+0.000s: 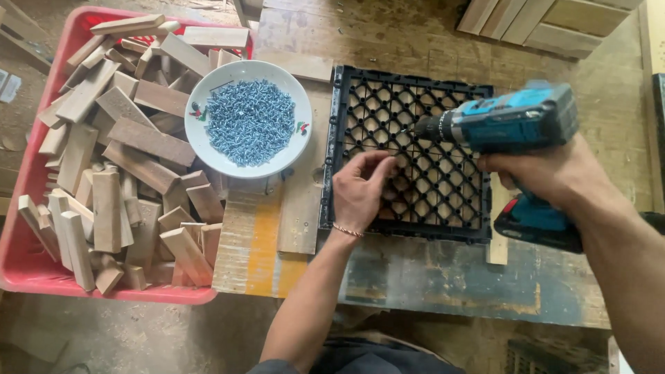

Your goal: Assembling decorative wooden tiles by placing small wood blocks into a pattern and fastening them to a plastic grid using a power drill and screws.

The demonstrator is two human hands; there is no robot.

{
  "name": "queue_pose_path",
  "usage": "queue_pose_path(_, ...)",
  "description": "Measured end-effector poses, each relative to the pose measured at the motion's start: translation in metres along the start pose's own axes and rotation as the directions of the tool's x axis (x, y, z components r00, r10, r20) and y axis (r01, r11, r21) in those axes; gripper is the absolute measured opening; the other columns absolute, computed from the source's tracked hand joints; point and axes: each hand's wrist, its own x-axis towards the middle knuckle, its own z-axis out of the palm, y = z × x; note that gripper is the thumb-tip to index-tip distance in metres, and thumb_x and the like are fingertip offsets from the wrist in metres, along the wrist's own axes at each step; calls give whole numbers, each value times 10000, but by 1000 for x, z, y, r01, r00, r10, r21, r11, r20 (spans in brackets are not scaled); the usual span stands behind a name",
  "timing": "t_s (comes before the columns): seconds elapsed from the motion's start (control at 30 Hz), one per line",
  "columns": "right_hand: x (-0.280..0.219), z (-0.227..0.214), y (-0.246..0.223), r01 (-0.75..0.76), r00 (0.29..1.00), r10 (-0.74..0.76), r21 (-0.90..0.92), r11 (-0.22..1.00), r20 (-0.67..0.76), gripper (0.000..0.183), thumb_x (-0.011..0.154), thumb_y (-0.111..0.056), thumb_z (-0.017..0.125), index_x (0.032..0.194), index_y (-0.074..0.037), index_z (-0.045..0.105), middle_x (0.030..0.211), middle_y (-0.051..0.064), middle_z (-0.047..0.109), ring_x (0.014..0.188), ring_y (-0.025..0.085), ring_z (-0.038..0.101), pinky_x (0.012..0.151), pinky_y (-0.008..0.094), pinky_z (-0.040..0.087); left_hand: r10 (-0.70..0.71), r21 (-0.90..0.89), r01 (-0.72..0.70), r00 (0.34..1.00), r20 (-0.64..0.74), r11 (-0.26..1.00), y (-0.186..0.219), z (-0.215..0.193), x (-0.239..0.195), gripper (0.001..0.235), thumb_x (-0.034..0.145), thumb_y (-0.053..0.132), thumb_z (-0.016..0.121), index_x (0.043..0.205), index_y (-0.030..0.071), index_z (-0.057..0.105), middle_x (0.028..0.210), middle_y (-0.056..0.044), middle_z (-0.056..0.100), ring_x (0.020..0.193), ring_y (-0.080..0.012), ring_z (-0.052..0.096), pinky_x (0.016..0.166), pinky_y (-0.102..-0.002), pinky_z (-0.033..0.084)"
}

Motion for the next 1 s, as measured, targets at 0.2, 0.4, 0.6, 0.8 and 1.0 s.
queue_pose_path(0.2,20,-11,-22,72,997,-75,-118,990,-13,79,847,-81,839,893,-49,783,684,145,689,595,230,577,592,387,472,130,48,-128,990,-48,991,-16,-10,8,201,918,229,747,1044,71,740,975,-95,782,839,-164,757,751,-234,656)
queue_pose_path(0.4,36,-8,-27,126,991,-131,-259,957,-1,203,807,-176,840,707,-44,723,642,104,681,606,211,583,634,377,479,144,42,-142,987,-73,989,-8,-12,8,193,928,232,738,1029,69,742,969,-86,778,833,-163,751,758,-247,647)
queue_pose_path(0.6,67,-10,-44,211,976,-177,-358,910,124,177,799,-127,832,721,-8,728,607,153,661,551,262,567,561,391,462,74,-64,-78,996,-50,995,-4,-15,6,178,937,219,729,1045,78,734,972,-87,774,840,-153,750,749,-232,650)
queue_pose_path(0.8,78,-11,-67,296,953,-239,-413,862,184,226,746,-59,846,645,36,668,563,169,605,482,270,514,459,414,397,-108,-241,89,992,-67,966,10,-18,6,167,906,170,765,1047,80,752,1005,-82,782,925,-148,755,832,-231,658)
queue_pose_path(1.0,92,-5,-59,222,974,-177,-481,848,138,222,803,-124,895,947,8,789,799,203,697,672,352,617,605,486,504,-278,-321,240,958,-75,916,9,-19,14,187,879,203,781,1021,81,782,939,-48,790,857,-112,736,807,-232,650)
